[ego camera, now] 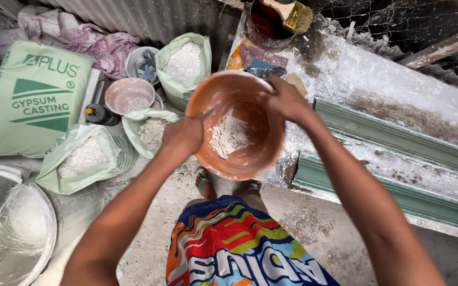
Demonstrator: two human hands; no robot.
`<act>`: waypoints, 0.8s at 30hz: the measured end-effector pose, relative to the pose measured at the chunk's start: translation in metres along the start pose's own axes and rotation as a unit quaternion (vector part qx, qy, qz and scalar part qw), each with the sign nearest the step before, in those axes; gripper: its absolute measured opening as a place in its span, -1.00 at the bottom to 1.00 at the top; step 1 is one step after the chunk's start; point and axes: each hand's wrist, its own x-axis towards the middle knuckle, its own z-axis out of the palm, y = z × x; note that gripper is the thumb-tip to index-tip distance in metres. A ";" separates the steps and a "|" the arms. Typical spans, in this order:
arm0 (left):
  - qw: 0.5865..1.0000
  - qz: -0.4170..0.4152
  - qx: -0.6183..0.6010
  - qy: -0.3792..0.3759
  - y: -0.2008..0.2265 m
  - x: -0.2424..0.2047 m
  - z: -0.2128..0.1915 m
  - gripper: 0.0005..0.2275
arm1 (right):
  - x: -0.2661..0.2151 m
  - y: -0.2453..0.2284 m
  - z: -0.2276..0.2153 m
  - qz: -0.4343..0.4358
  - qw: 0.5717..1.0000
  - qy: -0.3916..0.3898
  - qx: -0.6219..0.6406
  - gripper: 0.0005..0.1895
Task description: The person scoops white powder from a bag into an orange bucket and mixes it with a tool. They then pour a dark liquid from a can into the bucket and continue mixing the contents. Finally, the person carries the bucket across the room.
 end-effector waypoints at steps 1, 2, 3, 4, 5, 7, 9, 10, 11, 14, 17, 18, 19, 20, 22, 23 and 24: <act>1.000 0.004 -0.001 -0.001 0.009 -0.004 0.012 -0.75 | 0.000 0.012 -0.012 0.004 1.000 0.002 -0.001 -0.50; 0.999 0.040 -0.006 0.024 0.017 -0.008 0.025 -0.76 | 0.000 0.024 -0.024 0.012 0.998 -0.021 -0.056 -0.33; 0.996 0.077 -0.013 0.049 0.027 -0.012 0.038 -0.76 | -0.001 0.038 -0.037 0.021 0.993 -0.045 -0.110 -0.15; 0.995 0.082 -0.014 0.047 0.044 -0.020 0.031 -0.76 | -0.005 0.039 -0.040 0.027 0.993 -0.043 -0.111 -0.15; 0.993 0.104 -0.037 0.032 0.061 -0.031 0.026 -0.74 | -0.010 0.041 -0.042 0.038 0.995 -0.080 -0.050 -0.11; 0.990 0.130 -0.062 0.015 0.085 -0.043 0.027 -0.70 | -0.007 0.058 -0.039 0.052 0.992 -0.113 0.011 -0.06; 0.980 0.170 -0.095 0.032 0.100 -0.046 0.041 -0.68 | 0.009 0.091 -0.032 -0.029 0.983 -0.100 0.152 -0.12; 0.980 0.172 -0.095 0.031 0.101 -0.040 0.059 -0.68 | 0.013 0.096 -0.032 -0.027 0.983 -0.099 0.151 -0.12; 0.974 0.199 -0.084 0.064 0.102 -0.035 0.078 -0.72 | 0.016 0.102 -0.031 0.009 0.993 -0.078 0.092 -0.19; 0.969 0.223 -0.069 0.077 0.105 -0.022 0.101 -0.74 | 0.012 0.103 -0.032 0.029 0.998 -0.054 0.030 -0.29; 0.978 0.188 -0.090 0.011 0.103 -0.012 0.078 -0.72 | 0.005 0.103 -0.029 -0.011 0.996 -0.060 0.066 -0.33; 0.981 0.156 -0.112 -0.033 0.101 -0.008 0.065 -0.73 | 0.003 0.103 -0.029 -0.035 0.992 -0.065 0.102 -0.36; 0.981 0.156 -0.114 -0.033 0.097 0.008 0.069 -0.73 | -0.001 0.100 -0.027 -0.035 0.992 -0.066 0.101 -0.36; 0.982 0.137 -0.132 -0.001 0.093 0.024 0.073 -0.73 | -0.005 0.097 -0.024 -0.048 0.987 -0.063 0.138 -0.34; 0.981 0.116 -0.149 0.031 0.089 0.051 0.073 -0.73 | -0.013 0.085 -0.017 -0.062 0.981 -0.062 0.175 -0.32; 0.981 0.105 -0.157 0.036 0.089 0.064 0.068 -0.76 | -0.017 0.076 -0.014 0.000 0.984 -0.059 0.166 -0.28; 0.981 0.093 -0.165 0.042 0.090 0.077 0.064 -0.77 | -0.021 0.067 -0.011 0.063 0.984 -0.056 0.158 -0.24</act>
